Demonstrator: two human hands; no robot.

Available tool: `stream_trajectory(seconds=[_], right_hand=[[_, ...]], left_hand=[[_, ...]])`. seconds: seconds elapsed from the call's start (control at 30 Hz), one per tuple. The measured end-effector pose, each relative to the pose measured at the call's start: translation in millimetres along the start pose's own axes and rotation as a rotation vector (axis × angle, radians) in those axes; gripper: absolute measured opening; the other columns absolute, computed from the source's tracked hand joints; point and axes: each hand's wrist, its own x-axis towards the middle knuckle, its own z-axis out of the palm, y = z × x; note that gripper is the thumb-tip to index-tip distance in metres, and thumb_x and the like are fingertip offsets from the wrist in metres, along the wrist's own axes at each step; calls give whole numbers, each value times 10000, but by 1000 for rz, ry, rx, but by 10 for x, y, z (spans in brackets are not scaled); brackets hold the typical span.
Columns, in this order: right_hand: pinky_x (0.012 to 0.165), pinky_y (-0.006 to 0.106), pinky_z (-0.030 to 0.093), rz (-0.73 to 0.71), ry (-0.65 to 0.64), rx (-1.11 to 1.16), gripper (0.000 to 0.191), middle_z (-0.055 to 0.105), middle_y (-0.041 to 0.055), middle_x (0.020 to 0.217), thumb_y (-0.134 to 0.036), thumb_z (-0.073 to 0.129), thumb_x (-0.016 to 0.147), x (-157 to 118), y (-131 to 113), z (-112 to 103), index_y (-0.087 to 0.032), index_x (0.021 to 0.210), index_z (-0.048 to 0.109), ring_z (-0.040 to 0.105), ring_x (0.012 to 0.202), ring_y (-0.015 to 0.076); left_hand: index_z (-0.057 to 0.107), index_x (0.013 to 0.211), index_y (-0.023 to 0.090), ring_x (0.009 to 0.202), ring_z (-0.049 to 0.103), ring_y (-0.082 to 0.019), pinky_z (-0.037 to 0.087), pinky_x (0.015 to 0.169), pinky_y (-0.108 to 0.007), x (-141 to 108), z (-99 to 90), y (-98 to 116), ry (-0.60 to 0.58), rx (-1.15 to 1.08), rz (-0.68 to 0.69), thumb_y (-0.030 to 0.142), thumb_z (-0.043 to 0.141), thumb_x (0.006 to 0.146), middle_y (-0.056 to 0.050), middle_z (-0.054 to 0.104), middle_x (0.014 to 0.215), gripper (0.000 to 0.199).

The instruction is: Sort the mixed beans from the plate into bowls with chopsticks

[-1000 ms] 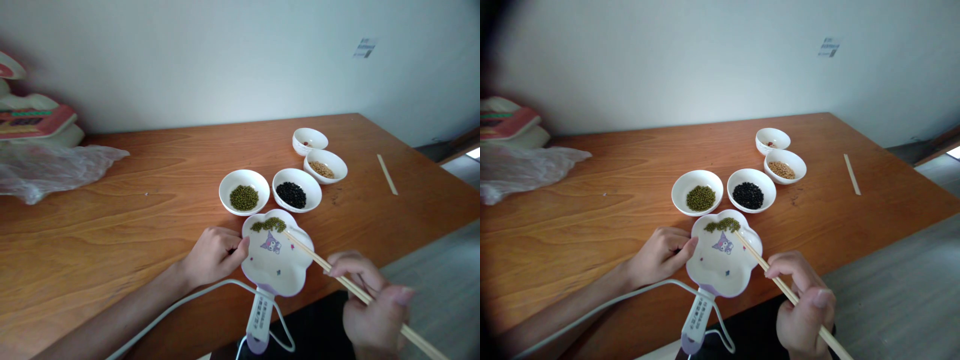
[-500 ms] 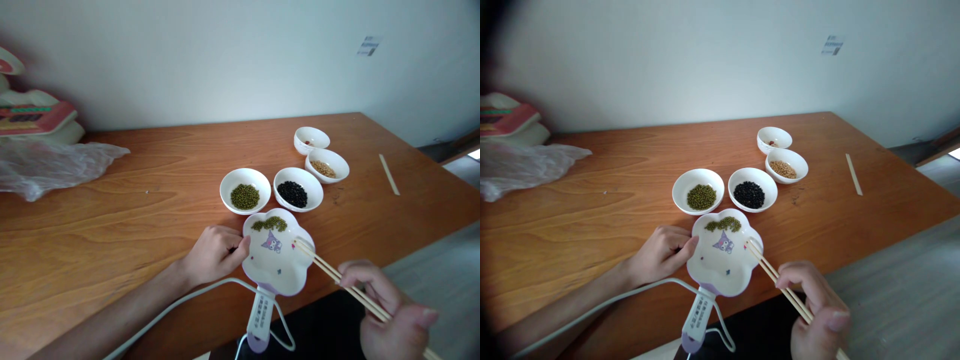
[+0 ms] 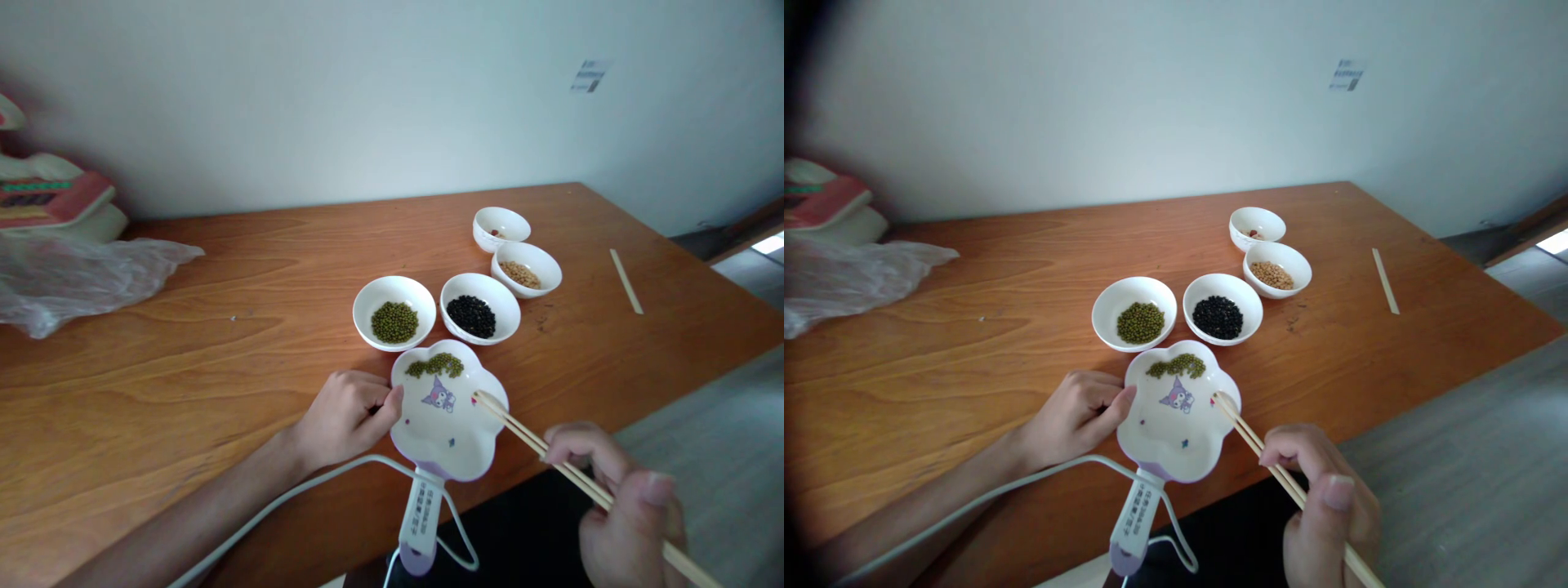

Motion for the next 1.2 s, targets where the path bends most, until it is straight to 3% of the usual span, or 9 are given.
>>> stream_trajectory(seconds=[0.23, 0.37, 0.5, 0.67, 0.8, 0.97, 1.2], right_hand=[[726, 377, 513, -36, 75, 64, 787, 728, 104, 824, -675, 203, 1092, 14, 10, 42, -192, 783, 741, 690, 848, 262], [664, 366, 515, -44, 148, 116, 842, 724, 100, 781, -752, 198, 1056, 146, -187, 124, -207, 698, 729, 688, 790, 259], [663, 380, 531, -111, 122, 246, 898, 708, 100, 777, -791, 144, 1032, 475, -551, 394, -212, 672, 728, 701, 779, 266], [673, 373, 524, -187, 47, 408, 769, 685, 75, 773, -776, 280, 1031, 784, -813, 725, -217, 721, 707, 676, 774, 252], [681, 340, 506, -169, 91, 367, 775, 688, 58, 788, -751, 244, 1057, 612, -651, 613, -220, 745, 716, 663, 795, 228], [695, 348, 514, -78, 37, 220, 813, 687, 72, 791, -756, 161, 1053, 299, -264, 345, -223, 760, 699, 663, 799, 241], [657, 346, 527, -99, -50, 123, 876, 712, 89, 785, -806, 99, 1020, 230, 65, 281, -221, 773, 703, 698, 773, 247]], left_hand=[[411, 628, 172, 536, 395, -90, 317, 588, -267, -6, 5, -5, -22, -13, -37, 349, 399, 1145, 18, 450, 597, 547], [392, 635, 175, 540, 392, -91, 310, 591, -271, -13, 8, -7, -32, -23, -51, 362, 399, 1145, 22, 438, 602, 543], [391, 635, 176, 538, 394, -92, 305, 593, -275, -10, 3, 1, -32, -22, -54, 365, 397, 1144, 22, 441, 599, 543], [415, 634, 173, 552, 415, -94, 310, 600, -273, 0, 7, -1, -30, -27, -29, 352, 400, 1143, 19, 464, 607, 540], [416, 631, 172, 544, 393, -91, 295, 588, -275, 4, 15, -8, -24, -37, -27, 346, 395, 1144, 22, 454, 606, 542], [400, 624, 172, 544, 380, -90, 289, 586, -281, 4, 12, 5, -20, -53, -24, 335, 398, 1142, 24, 433, 601, 543], [398, 630, 169, 537, 379, -85, 286, 586, -277, -11, 10, -5, -34, -49, -51, 344, 400, 1141, 24, 445, 610, 541]])
